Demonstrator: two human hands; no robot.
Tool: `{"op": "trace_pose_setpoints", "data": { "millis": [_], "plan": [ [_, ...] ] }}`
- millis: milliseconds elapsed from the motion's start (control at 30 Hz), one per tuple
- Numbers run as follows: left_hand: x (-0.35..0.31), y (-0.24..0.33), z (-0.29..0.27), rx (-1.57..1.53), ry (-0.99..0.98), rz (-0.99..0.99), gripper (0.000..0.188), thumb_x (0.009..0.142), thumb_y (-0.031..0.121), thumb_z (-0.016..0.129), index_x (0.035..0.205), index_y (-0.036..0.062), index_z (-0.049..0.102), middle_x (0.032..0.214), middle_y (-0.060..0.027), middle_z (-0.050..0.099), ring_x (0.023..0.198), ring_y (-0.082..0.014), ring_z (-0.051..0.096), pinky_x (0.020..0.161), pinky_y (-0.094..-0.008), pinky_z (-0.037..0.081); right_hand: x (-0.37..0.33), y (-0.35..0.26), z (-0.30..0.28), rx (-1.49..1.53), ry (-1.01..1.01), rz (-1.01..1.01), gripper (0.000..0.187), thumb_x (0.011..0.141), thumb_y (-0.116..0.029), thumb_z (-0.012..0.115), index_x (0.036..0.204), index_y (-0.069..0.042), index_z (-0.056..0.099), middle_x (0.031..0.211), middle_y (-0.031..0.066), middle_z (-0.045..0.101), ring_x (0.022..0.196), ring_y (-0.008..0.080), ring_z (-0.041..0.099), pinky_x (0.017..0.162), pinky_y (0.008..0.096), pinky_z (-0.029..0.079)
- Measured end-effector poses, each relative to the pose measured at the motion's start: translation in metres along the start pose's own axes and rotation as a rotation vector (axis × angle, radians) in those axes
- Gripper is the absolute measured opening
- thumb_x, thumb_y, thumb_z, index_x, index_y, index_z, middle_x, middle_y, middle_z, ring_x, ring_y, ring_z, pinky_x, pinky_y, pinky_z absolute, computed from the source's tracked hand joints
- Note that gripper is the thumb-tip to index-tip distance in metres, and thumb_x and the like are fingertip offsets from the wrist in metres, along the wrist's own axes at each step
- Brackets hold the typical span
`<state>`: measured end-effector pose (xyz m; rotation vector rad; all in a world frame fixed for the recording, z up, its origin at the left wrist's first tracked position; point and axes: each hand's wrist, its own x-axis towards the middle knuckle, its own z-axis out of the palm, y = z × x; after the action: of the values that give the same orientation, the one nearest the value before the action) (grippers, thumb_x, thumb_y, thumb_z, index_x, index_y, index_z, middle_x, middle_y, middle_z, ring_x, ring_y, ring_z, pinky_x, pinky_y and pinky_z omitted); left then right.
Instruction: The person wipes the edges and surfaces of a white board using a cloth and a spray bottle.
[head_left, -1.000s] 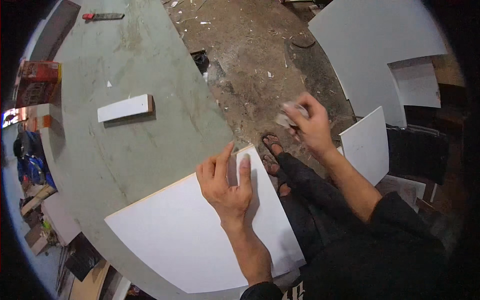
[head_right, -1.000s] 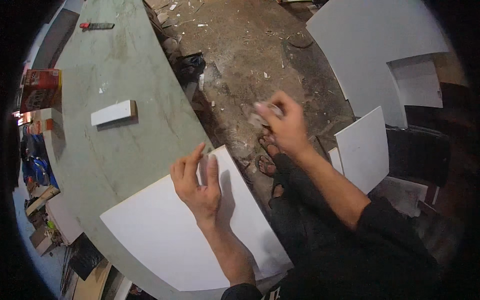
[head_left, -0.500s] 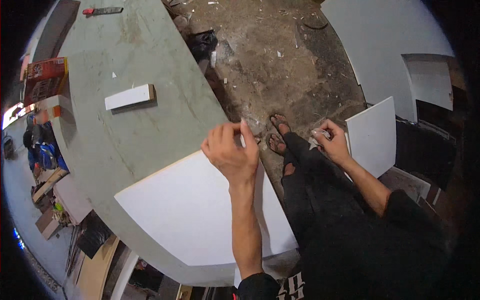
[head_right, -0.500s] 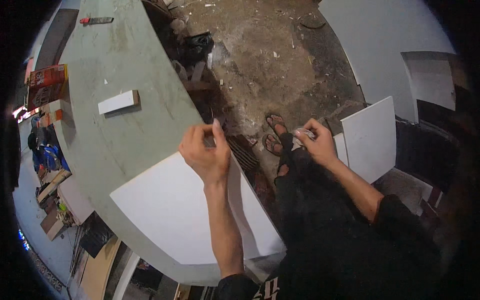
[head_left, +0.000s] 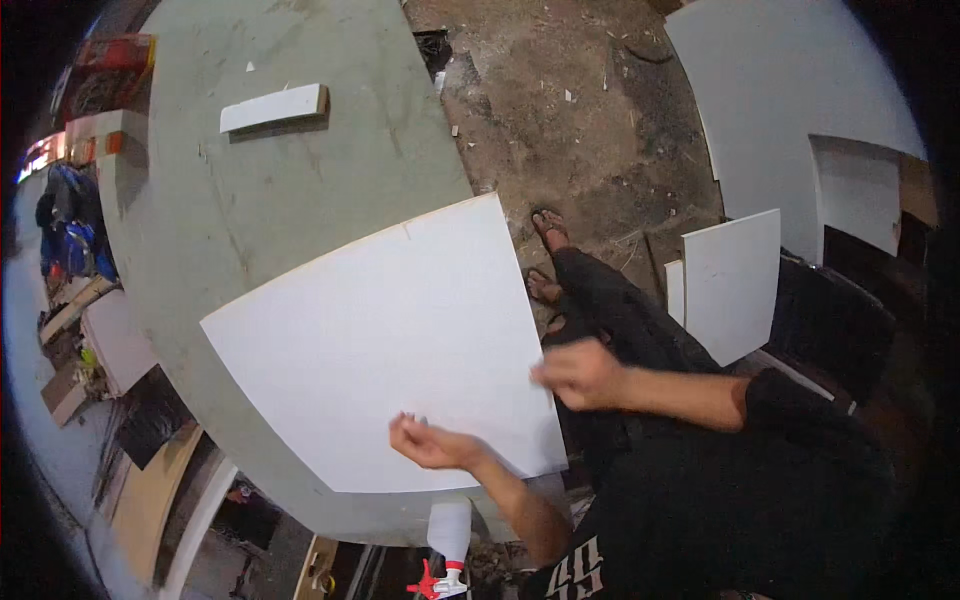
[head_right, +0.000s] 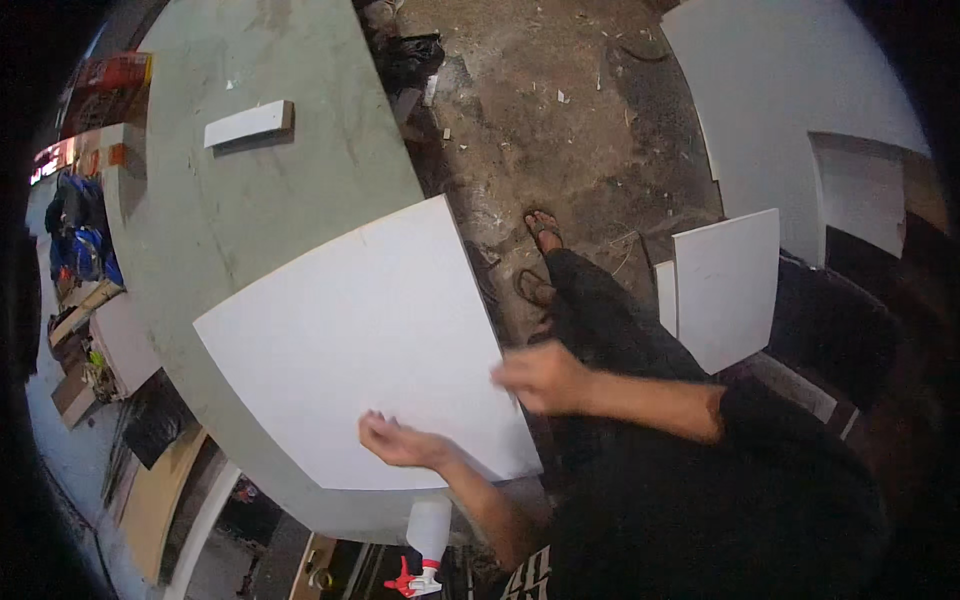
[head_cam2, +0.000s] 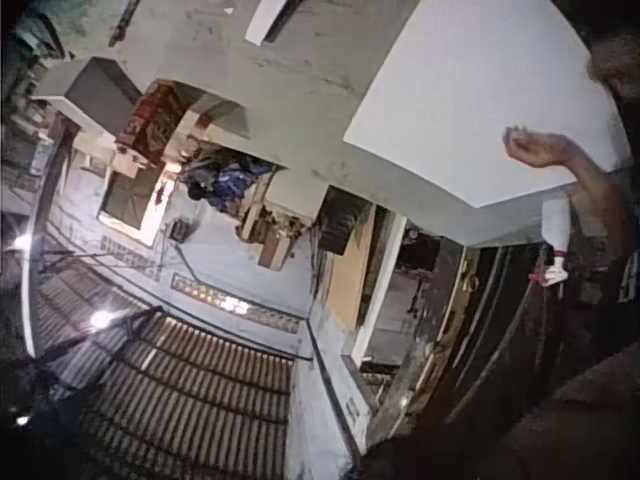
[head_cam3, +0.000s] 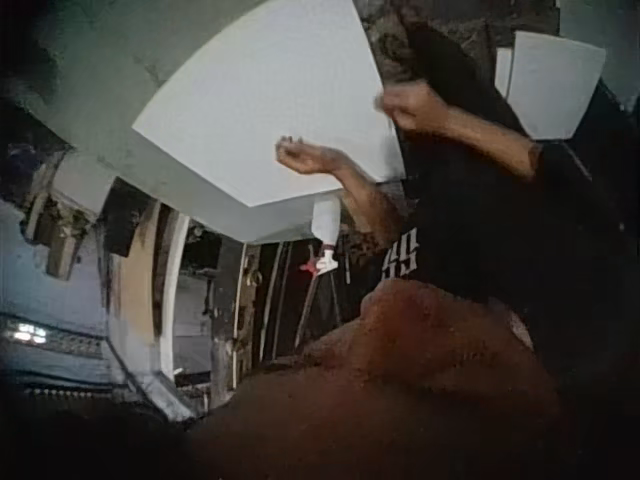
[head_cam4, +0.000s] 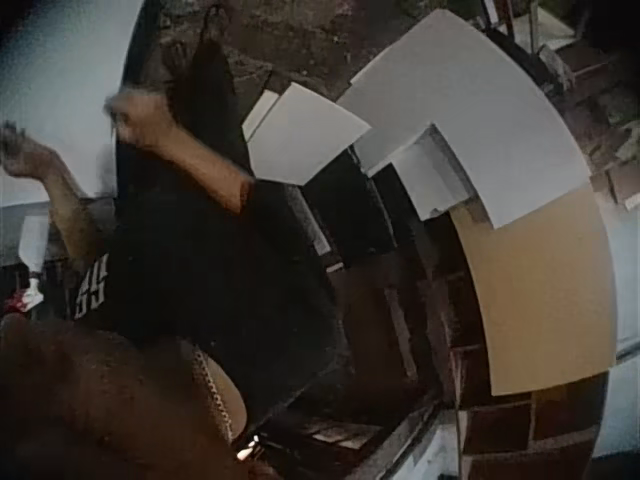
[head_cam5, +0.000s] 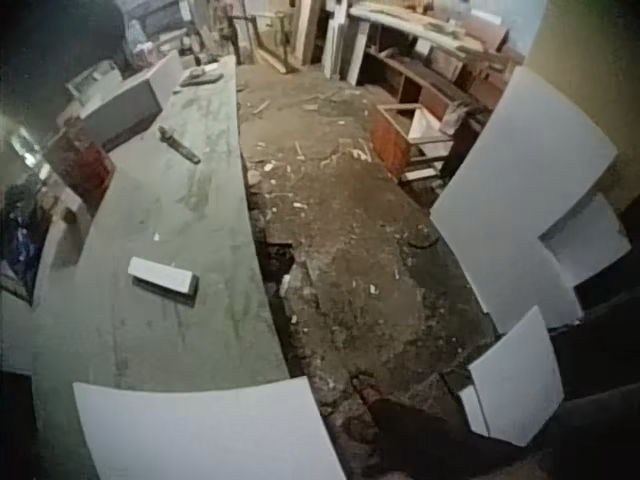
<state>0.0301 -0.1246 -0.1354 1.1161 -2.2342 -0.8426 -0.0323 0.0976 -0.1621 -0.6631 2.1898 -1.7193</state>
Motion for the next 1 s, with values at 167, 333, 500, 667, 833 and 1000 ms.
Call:
{"op": "trace_pose_setpoints", "data": {
  "millis": [167, 333, 500, 667, 833, 1000],
  "plan": [
    [-0.075, -0.026, -0.046, 0.106, -0.220, 0.095, 0.055, 0.098, 0.032, 0.049, 0.138, -0.0043, 0.034, 0.139, -0.0229, 0.038, 0.131, -0.0367, 0.038, 0.113, -0.0494, 0.028, 0.028, 0.008, -0.035, -0.163, 0.179, 0.075, 0.017, 0.071, 0.000, 0.064, 0.088, -0.002, 0.066, 0.074, 0.0122, 0.063, 0.061, 0.0244, 0.062, 0.054, 0.0359, 0.050],
    [-0.084, -0.044, -0.057, -0.042, -0.159, 0.203, 0.062, 0.096, 0.037, 0.047, 0.140, -0.0019, 0.029, 0.144, -0.0245, 0.029, 0.138, -0.0382, 0.031, 0.115, -0.0568, 0.022, -0.041, -0.006, 0.015, -0.167, 0.124, -0.026, 0.022, 0.070, 0.004, 0.062, 0.090, -0.004, 0.068, 0.079, 0.0126, 0.067, 0.067, 0.0269, 0.067, 0.060, 0.0355, 0.055],
    [-0.082, -0.044, -0.064, -0.240, -0.180, 0.224, 0.068, 0.095, 0.040, 0.045, 0.142, -0.0048, 0.026, 0.145, -0.0273, 0.028, 0.139, -0.0424, 0.028, 0.115, -0.0619, 0.020, -0.039, -0.019, 0.020, -0.218, 0.232, -0.022, 0.019, 0.067, 0.005, 0.060, 0.081, -0.007, 0.065, 0.072, 0.0104, 0.064, 0.063, 0.0264, 0.065, 0.057, 0.0358, 0.052],
    [-0.080, -0.060, -0.062, -0.418, -0.139, 0.235, 0.068, 0.092, 0.043, 0.047, 0.139, -0.0032, 0.031, 0.144, -0.0273, 0.029, 0.139, -0.0427, 0.029, 0.115, -0.0610, 0.021, 0.004, -0.025, 0.015, -0.562, 0.339, -0.082, 0.009, 0.072, -0.009, 0.064, 0.081, -0.013, 0.064, 0.070, 0.0060, 0.061, 0.063, 0.0262, 0.061, 0.056, 0.0376, 0.048],
    [-0.080, -0.061, -0.073, -0.559, -0.078, 0.288, 0.052, 0.092, 0.030, 0.052, 0.130, -0.0038, 0.041, 0.134, -0.0254, 0.042, 0.129, -0.0381, 0.040, 0.107, -0.0579, 0.034, -0.158, -0.071, 0.102, -0.393, -0.318, -0.325, 0.016, 0.072, -0.010, 0.073, 0.087, -0.015, 0.065, 0.078, 0.0030, 0.061, 0.066, 0.0198, 0.058, 0.056, 0.0367, 0.047],
    [-0.136, -0.111, -0.138, -0.512, -0.195, 0.461, 0.039, 0.089, 0.021, 0.058, 0.118, -0.0035, 0.050, 0.121, -0.0223, 0.051, 0.110, -0.0318, 0.055, 0.092, -0.0452, 0.047, -0.089, -0.061, 0.045, -0.359, 0.149, -0.247, 0.019, 0.072, -0.005, 0.071, 0.089, -0.012, 0.065, 0.083, 0.0046, 0.064, 0.069, 0.0233, 0.060, 0.060, 0.0383, 0.049]
  ]
}}
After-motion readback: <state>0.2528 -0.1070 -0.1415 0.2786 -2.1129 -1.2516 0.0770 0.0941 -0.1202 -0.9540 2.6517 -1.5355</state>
